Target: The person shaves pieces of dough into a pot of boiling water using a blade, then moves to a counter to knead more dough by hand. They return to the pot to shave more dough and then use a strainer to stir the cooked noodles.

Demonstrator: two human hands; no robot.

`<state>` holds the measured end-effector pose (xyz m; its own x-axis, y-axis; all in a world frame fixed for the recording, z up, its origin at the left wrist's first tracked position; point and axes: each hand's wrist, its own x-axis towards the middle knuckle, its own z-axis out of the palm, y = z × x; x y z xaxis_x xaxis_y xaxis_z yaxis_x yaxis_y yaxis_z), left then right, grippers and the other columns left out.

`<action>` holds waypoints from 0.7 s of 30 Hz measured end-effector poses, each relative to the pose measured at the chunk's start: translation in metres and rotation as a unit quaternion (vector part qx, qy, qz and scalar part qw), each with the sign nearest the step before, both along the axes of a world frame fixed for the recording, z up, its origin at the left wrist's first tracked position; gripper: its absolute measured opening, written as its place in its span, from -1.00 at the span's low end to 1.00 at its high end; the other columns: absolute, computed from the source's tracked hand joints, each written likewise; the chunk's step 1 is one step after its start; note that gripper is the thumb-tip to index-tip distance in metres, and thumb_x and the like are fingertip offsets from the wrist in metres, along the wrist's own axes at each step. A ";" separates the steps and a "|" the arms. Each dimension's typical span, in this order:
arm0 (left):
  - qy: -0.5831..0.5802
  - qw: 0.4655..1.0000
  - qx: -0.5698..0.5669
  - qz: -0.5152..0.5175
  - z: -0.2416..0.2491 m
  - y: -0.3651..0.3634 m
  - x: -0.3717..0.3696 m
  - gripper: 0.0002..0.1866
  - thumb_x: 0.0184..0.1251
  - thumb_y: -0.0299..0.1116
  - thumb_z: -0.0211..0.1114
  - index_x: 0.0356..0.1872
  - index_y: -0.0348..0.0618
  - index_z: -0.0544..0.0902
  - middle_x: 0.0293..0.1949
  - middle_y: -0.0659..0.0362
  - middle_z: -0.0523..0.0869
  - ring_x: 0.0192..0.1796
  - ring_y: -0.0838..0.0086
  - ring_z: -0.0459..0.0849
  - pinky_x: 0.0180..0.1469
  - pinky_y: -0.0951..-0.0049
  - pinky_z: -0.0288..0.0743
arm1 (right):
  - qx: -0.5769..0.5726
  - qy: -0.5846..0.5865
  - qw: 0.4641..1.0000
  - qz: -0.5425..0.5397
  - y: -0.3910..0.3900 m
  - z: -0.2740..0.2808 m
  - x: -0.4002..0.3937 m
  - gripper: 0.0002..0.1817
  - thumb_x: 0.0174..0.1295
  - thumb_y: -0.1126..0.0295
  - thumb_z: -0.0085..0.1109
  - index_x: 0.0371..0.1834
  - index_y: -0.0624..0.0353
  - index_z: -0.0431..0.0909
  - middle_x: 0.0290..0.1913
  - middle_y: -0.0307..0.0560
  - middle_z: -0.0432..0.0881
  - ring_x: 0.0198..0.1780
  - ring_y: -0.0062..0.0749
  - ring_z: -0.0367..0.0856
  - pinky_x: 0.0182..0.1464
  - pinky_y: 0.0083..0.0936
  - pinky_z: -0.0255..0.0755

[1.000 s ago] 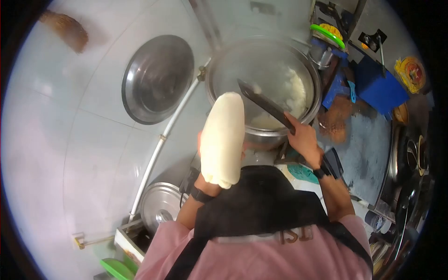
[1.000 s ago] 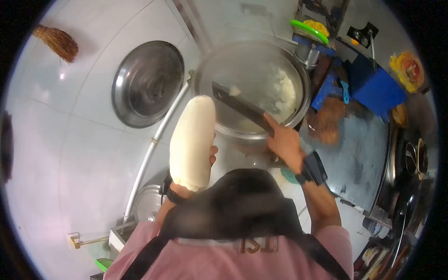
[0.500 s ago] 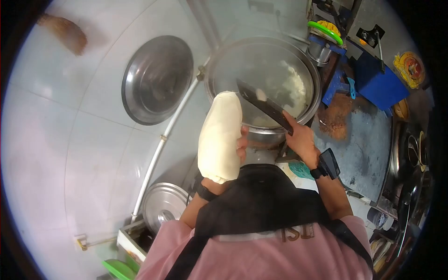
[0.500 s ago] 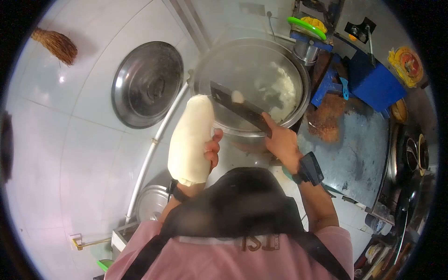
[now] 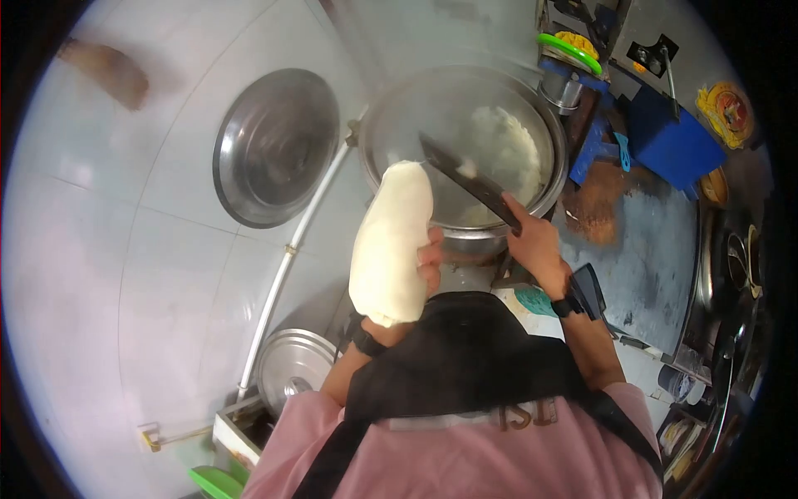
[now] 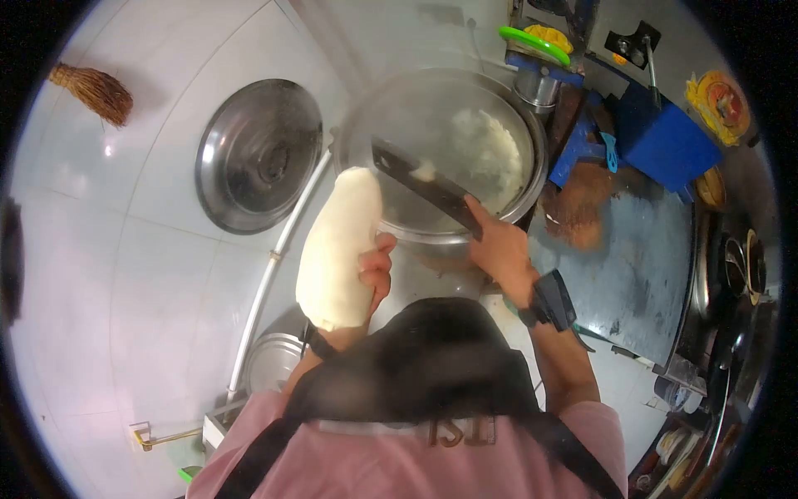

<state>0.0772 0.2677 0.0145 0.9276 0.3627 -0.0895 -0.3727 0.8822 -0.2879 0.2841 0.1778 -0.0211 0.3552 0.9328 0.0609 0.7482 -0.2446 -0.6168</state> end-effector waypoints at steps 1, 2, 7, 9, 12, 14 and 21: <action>-0.001 1.000 0.000 0.000 -0.002 0.002 0.003 -0.74 0.19 -0.26 0.05 -0.12 -0.09 0.42 -0.15 0.20 0.28 -0.29 0.42 0.37 -0.27 0.44 0.33 | -0.062 0.028 0.997 -0.041 -0.001 0.003 0.005 -0.22 -0.21 0.42 0.15 0.25 -0.07 0.22 -0.01 -0.08 0.54 -0.14 -0.17 0.58 -0.13 -0.41 0.47; -0.022 1.000 -0.016 0.006 -0.008 0.002 0.005 -0.74 0.19 -0.26 0.05 -0.12 -0.09 0.43 -0.16 0.21 0.29 -0.28 0.42 0.37 -0.27 0.45 0.32 | -0.066 0.029 0.997 -0.041 -0.002 0.007 0.001 -0.22 -0.21 0.42 0.15 0.25 -0.07 0.22 -0.01 -0.08 0.54 -0.14 -0.17 0.58 -0.13 -0.41 0.47; 0.014 1.000 0.022 0.007 0.000 -0.005 0.009 -0.75 0.17 -0.24 0.06 -0.15 -0.07 0.43 -0.21 0.22 0.31 -0.29 0.45 0.36 -0.30 0.50 0.28 | 0.077 -0.075 0.971 0.215 -0.003 0.040 -0.036 -0.25 -0.26 0.41 0.19 0.20 -0.06 0.31 -0.18 0.02 0.60 -0.25 -0.18 0.60 -0.22 -0.34 0.46; 0.049 0.997 0.057 0.012 0.005 -0.007 0.004 -0.75 0.16 -0.23 0.08 -0.16 -0.07 0.43 -0.25 0.23 0.32 -0.30 0.46 0.35 -0.32 0.53 0.26 | 0.037 -0.090 0.971 0.217 0.001 0.026 -0.026 -0.26 -0.19 0.36 0.15 0.23 -0.13 0.26 -0.17 0.04 0.59 -0.23 -0.17 0.60 -0.23 -0.33 0.45; 0.050 0.996 0.074 -0.002 0.006 -0.002 0.001 -0.75 0.15 -0.22 0.08 -0.18 -0.08 0.43 -0.29 0.23 0.33 -0.32 0.48 0.33 -0.37 0.57 0.21 | 0.004 0.015 1.000 -0.009 -0.001 -0.004 0.000 -0.29 -0.18 0.37 0.15 0.21 -0.14 0.29 -0.19 0.04 0.60 -0.27 -0.14 0.60 -0.24 -0.29 0.46; 0.095 0.991 0.097 0.016 0.008 0.005 0.001 -0.75 0.15 -0.23 0.07 -0.19 -0.08 0.42 -0.29 0.23 0.33 -0.33 0.47 0.32 -0.37 0.57 0.20 | 0.011 -0.016 0.999 -0.035 -0.004 -0.012 0.010 -0.28 -0.18 0.39 0.16 0.21 -0.13 0.28 -0.19 0.02 0.60 -0.29 -0.11 0.60 -0.21 -0.28 0.46; 0.165 0.982 0.077 0.046 -0.005 -0.004 -0.001 -0.75 0.18 -0.20 0.05 -0.18 -0.09 0.43 -0.27 0.23 0.36 -0.33 0.47 0.33 -0.36 0.53 0.22 | 0.077 -0.001 0.976 0.204 -0.001 0.025 -0.030 -0.23 -0.20 0.45 0.12 0.25 -0.18 0.22 -0.17 -0.01 0.59 -0.21 -0.13 0.58 -0.12 -0.30 0.44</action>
<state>0.0764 0.2634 0.0092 0.8206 0.4758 -0.3164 -0.5027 0.8644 -0.0039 0.2539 0.1769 0.0043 -0.0442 0.9765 0.2111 0.7650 0.1690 -0.6214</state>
